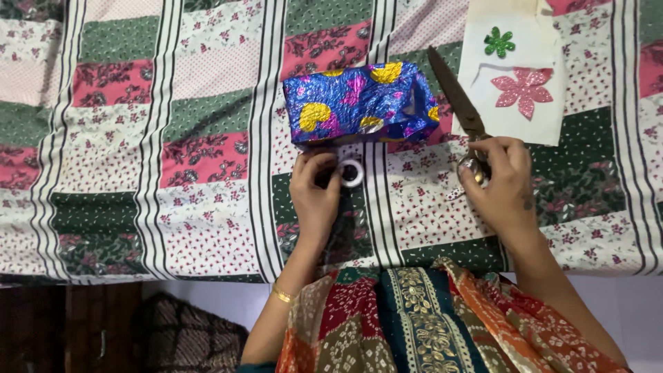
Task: The person decorates a small blue gift box by attaching a yellow heart-shaped embellishment and a white ribbon. They use scissors to cut the ribbon and tape to secure the decorations. The person adjusts the placement of the embellishments and trims excess ribbon.
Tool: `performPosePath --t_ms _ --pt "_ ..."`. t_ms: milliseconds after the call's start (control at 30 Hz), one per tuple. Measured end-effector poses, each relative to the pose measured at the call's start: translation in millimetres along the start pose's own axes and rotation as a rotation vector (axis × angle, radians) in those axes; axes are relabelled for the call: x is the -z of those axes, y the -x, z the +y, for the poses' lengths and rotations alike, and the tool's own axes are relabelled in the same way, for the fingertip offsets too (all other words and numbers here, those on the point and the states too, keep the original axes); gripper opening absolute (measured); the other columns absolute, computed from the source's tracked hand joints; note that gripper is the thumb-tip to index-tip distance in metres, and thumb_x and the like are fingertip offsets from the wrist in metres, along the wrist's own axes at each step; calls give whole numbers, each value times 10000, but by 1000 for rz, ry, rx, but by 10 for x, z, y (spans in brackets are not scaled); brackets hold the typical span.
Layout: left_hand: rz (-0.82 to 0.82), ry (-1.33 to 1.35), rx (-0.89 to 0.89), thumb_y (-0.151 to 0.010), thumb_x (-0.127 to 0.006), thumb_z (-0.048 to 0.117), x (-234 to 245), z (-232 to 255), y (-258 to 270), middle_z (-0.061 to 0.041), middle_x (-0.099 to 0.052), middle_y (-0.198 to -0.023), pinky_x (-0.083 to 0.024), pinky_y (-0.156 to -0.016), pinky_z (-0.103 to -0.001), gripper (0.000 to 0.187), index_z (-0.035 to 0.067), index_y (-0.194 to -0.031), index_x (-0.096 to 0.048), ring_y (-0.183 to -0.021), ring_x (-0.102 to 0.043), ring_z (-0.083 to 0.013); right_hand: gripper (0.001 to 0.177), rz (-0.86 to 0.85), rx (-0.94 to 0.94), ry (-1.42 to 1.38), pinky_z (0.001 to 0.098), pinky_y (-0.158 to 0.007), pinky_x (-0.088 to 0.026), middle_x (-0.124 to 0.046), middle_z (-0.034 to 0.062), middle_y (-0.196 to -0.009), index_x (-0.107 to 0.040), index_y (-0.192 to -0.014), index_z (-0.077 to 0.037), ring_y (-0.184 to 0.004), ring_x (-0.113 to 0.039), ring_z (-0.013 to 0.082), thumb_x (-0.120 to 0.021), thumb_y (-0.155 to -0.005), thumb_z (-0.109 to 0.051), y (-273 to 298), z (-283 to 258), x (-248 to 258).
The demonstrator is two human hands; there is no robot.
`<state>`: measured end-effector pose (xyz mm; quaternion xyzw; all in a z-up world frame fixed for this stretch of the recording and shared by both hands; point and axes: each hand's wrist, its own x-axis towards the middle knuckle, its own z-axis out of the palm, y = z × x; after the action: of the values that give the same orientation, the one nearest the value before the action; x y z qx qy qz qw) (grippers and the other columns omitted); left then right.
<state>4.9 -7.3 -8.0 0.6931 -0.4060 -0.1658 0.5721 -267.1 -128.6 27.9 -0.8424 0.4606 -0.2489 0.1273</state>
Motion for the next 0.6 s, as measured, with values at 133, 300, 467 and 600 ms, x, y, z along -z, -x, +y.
performPosePath --t_ms 133,300,467,600 --pt "34 -316 -169 -800 -804 34 30 104 -12 -128 -652 -1092 -542 -843 -406 273 33 -1058 -714 -991 -669 -319 412 -34 -73 -11 467 -935 -490 -576 198 -1180 -644 -1257 -32 -1087 -584 367 -773 -882 -145 -9 61 46" --pt "81 -459 -249 -743 -906 236 118 190 -34 -173 -597 -1102 -473 -855 -454 476 18 -1115 -704 -1002 -582 -359 396 -23 -11 11 475 -881 -513 -625 195 -1094 -635 -1216 -4 -994 -627 369 -767 -892 -189 -16 106 -12" --pt "-21 -531 -672 -900 -829 184 -21 334 -171 -117 -658 -1232 -459 -996 -448 342 61 -1202 -728 -1167 -608 -302 229 -65 -83 51 458 -843 -538 -691 197 -1043 -671 -1194 -27 -946 -671 355 -713 -1049 -199 -207 210 -50" --pt "-73 -579 -819 -927 -790 264 -427 382 -514 -123 -648 -1348 -423 -1107 -479 372 57 -1223 -700 -1302 -581 -305 363 -252 -227 36 418 -767 -569 -724 163 -905 -653 -1108 20 -815 -721 305 -767 -848 -205 -383 317 -12"
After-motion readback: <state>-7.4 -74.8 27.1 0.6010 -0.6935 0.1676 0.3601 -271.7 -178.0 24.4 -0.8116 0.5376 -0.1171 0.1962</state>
